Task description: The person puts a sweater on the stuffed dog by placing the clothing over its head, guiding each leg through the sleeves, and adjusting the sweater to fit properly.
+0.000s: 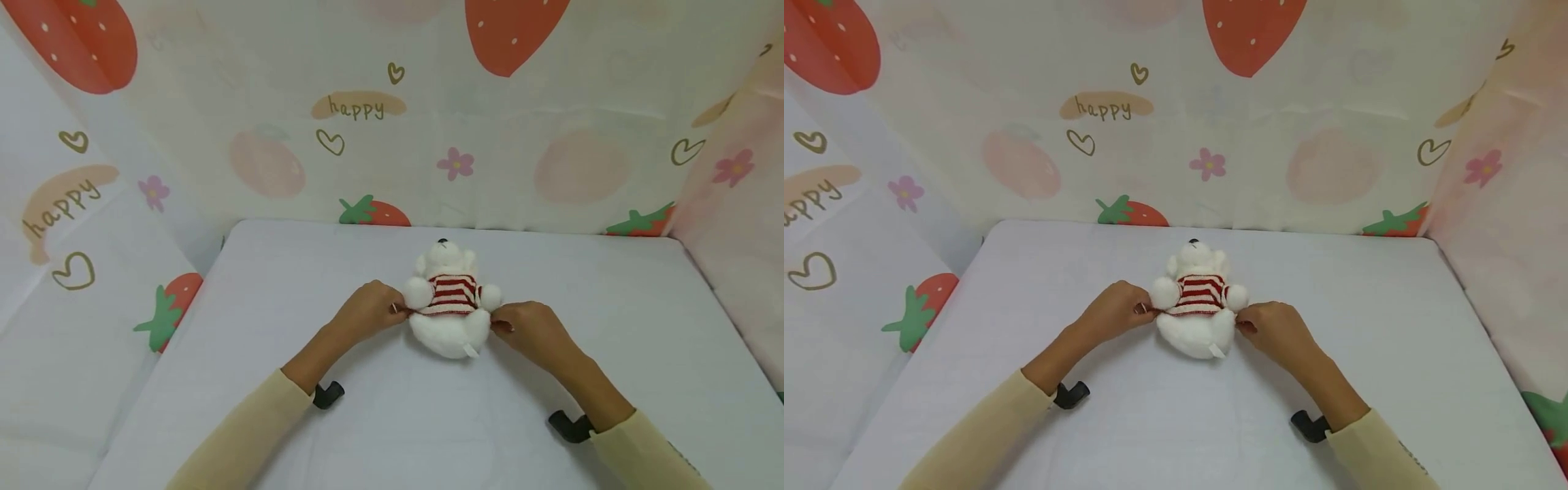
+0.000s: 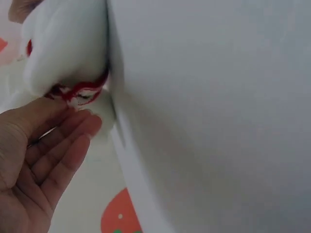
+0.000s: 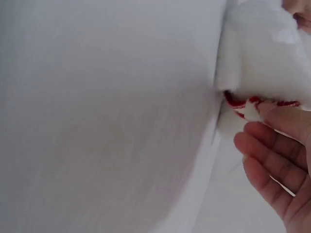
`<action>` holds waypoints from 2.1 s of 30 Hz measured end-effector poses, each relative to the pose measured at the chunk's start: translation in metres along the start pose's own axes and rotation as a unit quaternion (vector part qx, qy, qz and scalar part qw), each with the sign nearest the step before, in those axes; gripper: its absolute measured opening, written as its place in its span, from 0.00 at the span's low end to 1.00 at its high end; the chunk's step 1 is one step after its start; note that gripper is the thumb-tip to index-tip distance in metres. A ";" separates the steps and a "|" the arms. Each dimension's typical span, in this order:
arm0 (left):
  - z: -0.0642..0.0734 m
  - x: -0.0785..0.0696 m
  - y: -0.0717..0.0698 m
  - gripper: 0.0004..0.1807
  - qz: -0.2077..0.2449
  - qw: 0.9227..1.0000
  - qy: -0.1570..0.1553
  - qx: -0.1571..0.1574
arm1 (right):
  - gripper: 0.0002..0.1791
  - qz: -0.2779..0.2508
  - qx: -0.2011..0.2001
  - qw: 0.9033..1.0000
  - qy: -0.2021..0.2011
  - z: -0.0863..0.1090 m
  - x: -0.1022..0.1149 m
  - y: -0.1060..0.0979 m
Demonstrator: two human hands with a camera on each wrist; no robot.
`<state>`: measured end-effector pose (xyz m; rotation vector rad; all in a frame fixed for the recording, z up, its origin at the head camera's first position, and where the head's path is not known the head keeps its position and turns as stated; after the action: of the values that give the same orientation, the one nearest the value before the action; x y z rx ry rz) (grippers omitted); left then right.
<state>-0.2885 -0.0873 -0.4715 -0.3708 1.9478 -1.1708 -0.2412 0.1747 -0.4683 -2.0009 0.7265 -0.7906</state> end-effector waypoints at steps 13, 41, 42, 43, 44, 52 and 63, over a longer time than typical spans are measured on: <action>-0.012 0.027 0.026 0.30 0.458 0.819 -0.343 0.039 | 0.32 -0.462 0.108 0.779 0.411 -0.022 -0.048 0.001; -0.049 0.009 -0.002 0.24 0.430 0.885 -0.176 -0.034 | 0.25 -0.486 0.066 0.833 0.257 -0.065 -0.031 0.000; -0.049 0.009 -0.002 0.23 0.424 0.890 -0.165 -0.040 | 0.25 -0.474 0.062 0.843 0.245 -0.064 -0.032 0.001; -0.049 0.009 0.000 0.23 0.418 0.894 -0.155 -0.047 | 0.25 -0.467 0.057 0.851 0.234 -0.063 -0.033 0.001; -0.049 0.010 0.001 0.24 0.412 0.898 -0.146 -0.054 | 0.25 -0.462 0.052 0.856 0.225 -0.062 -0.033 0.003; -0.036 0.012 0.010 0.22 0.342 0.933 -0.081 -0.081 | 0.27 -0.438 0.025 0.881 0.178 -0.045 -0.030 0.012; -0.018 0.006 0.008 0.20 0.283 0.959 -0.012 0.023 | 0.28 -0.369 0.069 0.917 0.134 -0.010 -0.023 0.009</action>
<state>-0.3048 -0.0765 -0.4770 0.1944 1.8275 -0.8231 -0.2656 0.1823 -0.4779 -2.0529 0.0170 -1.5287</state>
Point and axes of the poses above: each hand's wrist, its own z-axis away from the middle knuckle, its own y-axis out of the palm, x = y × z, the point moved 5 cm from there along -z, towards the middle knuckle, and after that the axes turned 4 degrees about -x, right-handed, at the moved point
